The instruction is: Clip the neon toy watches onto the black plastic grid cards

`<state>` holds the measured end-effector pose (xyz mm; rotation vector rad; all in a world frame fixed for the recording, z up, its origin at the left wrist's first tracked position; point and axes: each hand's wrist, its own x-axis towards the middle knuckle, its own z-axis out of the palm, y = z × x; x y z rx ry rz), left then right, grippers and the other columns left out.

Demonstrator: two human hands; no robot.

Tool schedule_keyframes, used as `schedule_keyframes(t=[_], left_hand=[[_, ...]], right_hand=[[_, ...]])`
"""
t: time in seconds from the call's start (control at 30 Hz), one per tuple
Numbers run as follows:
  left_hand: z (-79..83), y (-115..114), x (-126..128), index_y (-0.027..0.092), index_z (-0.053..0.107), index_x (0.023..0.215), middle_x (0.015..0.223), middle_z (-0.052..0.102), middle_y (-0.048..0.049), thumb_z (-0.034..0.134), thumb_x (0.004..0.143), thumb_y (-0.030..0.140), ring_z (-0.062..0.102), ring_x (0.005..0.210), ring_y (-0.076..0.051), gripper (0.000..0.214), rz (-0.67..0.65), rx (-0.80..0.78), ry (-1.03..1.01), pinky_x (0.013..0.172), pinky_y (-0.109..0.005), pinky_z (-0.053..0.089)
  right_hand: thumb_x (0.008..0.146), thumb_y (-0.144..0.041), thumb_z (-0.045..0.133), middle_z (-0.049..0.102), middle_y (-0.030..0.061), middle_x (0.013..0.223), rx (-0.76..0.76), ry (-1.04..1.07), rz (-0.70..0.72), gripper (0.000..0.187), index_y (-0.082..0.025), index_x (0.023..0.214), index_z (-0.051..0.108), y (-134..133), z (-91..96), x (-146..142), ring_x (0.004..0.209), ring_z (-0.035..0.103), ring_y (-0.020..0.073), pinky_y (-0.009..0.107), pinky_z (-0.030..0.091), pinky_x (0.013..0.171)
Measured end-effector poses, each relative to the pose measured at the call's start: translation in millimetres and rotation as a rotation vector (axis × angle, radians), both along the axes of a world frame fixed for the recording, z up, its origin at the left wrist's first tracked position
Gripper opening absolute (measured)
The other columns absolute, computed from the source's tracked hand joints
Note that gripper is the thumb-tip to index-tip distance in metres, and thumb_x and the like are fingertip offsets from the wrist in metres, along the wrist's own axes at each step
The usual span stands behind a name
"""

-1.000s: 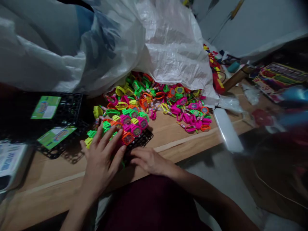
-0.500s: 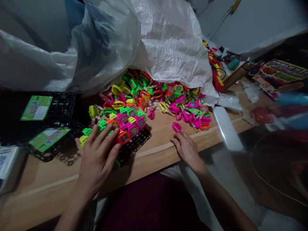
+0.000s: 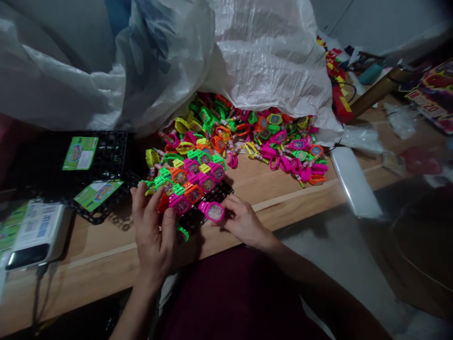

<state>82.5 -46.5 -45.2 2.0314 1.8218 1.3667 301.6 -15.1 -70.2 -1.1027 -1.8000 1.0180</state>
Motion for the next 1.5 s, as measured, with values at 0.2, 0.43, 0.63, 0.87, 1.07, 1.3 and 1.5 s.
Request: schedule_keyframes(t=[0.2, 0.43, 0.63, 0.87, 1.07, 1.3, 1.5], left_hand=[[-3.1, 4, -1, 0.040, 0.040, 0.155, 0.172, 0.025, 0.0014, 0.046, 0.104, 0.028, 0.015, 0.161, -0.026, 0.053, -0.056, 0.011, -0.061, 0.133, -0.050, 0.015], [-3.5, 3, 0, 0.039, 0.036, 0.157, 0.171, 0.027, -0.0017, 0.044, 0.105, 0.026, 0.016, 0.161, -0.024, 0.054, -0.089, -0.002, -0.063, 0.133, -0.049, 0.013], [-1.6, 2, -3, 0.039, 0.029, 0.160, 0.173, 0.023, -0.0030, 0.040, 0.106, 0.029, 0.009, 0.162, -0.028, 0.056, -0.145, -0.005, -0.029, 0.131, -0.057, 0.012], [8.1, 2, 0, 0.040, 0.051, 0.145, 0.172, 0.025, -0.0022, 0.059, 0.099, 0.026, 0.007, 0.161, -0.035, 0.049, -0.067, -0.003, 0.173, 0.128, -0.066, 0.014], [7.6, 6, -1, 0.032, 0.057, 0.136, 0.157, 0.050, -0.0111, 0.058, 0.098, 0.024, 0.029, 0.156, -0.035, 0.039, -0.137, 0.020, 0.180, 0.125, -0.069, 0.023], [7.9, 11, -4, 0.029, 0.058, 0.135, 0.153, 0.053, -0.0127, 0.058, 0.098, 0.025, 0.036, 0.153, -0.031, 0.037, -0.149, 0.029, 0.163, 0.125, -0.061, 0.028], [7.0, 8, -2, 0.030, 0.059, 0.133, 0.153, 0.055, -0.0096, 0.055, 0.100, 0.028, 0.037, 0.153, -0.031, 0.033, -0.102, -0.012, 0.194, 0.129, -0.065, 0.007]], right_hand=[[0.092, -0.019, 0.071, 0.069, 0.0020, 0.092, 0.003, 0.076, 0.208, 0.006, -0.018, 0.096, 0.067, 10, -16.9, -39, 0.084, 0.065, 0.0163, 0.026, 0.051, 0.077], [0.076, -0.002, 0.051, 0.065, 0.0101, 0.094, 0.448, -0.274, 0.265, 0.026, -0.016, 0.095, 0.063, 15, -41.5, -53, 0.092, 0.058, 0.0241, 0.037, 0.052, 0.090], [0.078, -0.001, 0.051, 0.065, 0.0136, 0.108, 0.514, -0.391, 0.385, 0.037, -0.014, 0.111, 0.061, 17, -40.5, -58, 0.106, 0.055, 0.0269, 0.041, 0.050, 0.098], [0.092, -0.004, 0.057, 0.068, 0.0091, 0.107, 0.513, -0.444, 0.469, 0.021, -0.015, 0.108, 0.064, 26, -21.9, -49, 0.100, 0.061, 0.0205, 0.032, 0.049, 0.095], [0.102, -0.018, 0.058, 0.071, 0.0063, 0.095, 0.448, -0.380, 0.177, 0.013, -0.016, 0.099, 0.070, 73, 15.0, 30, 0.090, 0.063, 0.0193, 0.031, 0.048, 0.086], [0.099, -0.004, 0.044, 0.062, 0.0127, 0.130, 0.478, -0.719, -0.233, 0.040, -0.018, 0.126, 0.069, 165, 26.9, 55, 0.112, 0.049, 0.0288, 0.040, 0.044, 0.098], [0.103, -0.016, 0.047, 0.064, 0.0125, 0.119, 0.478, -0.755, -0.159, 0.027, -0.021, 0.113, 0.072, 142, 20.4, 55, 0.110, 0.045, 0.0307, 0.043, 0.042, 0.098]])
